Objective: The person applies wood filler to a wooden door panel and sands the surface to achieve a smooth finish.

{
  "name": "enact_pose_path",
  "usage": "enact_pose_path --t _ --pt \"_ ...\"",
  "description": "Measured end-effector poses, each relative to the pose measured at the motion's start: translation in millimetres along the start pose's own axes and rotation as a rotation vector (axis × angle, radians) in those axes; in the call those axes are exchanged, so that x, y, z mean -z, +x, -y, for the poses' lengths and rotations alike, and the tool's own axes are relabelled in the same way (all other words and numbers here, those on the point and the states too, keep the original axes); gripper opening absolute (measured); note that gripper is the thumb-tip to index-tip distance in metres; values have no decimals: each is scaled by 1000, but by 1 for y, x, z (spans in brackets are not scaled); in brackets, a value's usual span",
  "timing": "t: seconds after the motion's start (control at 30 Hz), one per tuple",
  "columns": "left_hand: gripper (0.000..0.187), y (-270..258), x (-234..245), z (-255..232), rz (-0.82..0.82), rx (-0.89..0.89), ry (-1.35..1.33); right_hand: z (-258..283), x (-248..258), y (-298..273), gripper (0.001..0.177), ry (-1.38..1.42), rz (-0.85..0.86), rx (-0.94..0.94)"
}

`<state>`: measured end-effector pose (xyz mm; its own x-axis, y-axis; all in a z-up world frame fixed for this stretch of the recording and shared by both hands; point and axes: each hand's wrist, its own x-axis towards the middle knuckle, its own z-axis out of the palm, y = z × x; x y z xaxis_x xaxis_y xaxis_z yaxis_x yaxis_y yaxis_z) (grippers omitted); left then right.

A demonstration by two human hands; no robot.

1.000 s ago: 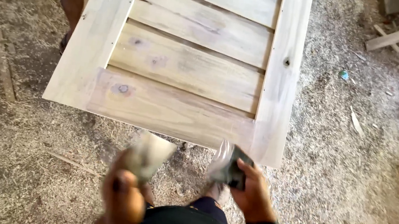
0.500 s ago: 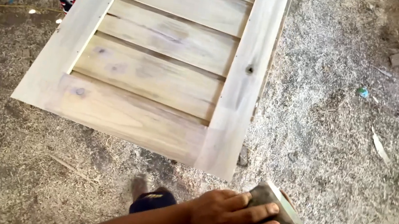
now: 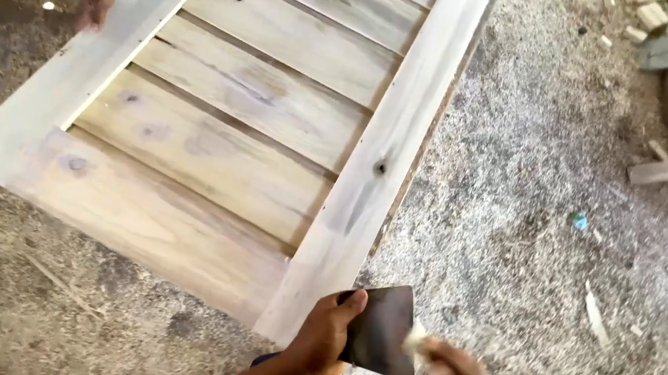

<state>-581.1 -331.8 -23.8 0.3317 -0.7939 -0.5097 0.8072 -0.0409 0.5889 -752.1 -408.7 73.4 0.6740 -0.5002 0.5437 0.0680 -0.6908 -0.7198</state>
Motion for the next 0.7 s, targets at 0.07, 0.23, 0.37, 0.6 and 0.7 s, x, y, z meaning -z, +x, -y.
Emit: enact_pose_path --t 0.07,0.23,0.37,0.6,0.7 --pt "40 18 -16 -21 -52 134 -227 -10 -14 40 49 -114 84 181" --pt "41 42 -9 -61 -95 166 -563 -67 -14 91 32 -189 233 337" --pt "40 44 -10 -107 -185 118 -597 -121 -4 133 27 -269 362 337" --pt "37 57 0 -109 -368 -490 -511 -127 16 228 38 -307 569 252" --pt "34 68 -18 -95 -428 -614 -478 -128 0 258 41 -278 720 542"
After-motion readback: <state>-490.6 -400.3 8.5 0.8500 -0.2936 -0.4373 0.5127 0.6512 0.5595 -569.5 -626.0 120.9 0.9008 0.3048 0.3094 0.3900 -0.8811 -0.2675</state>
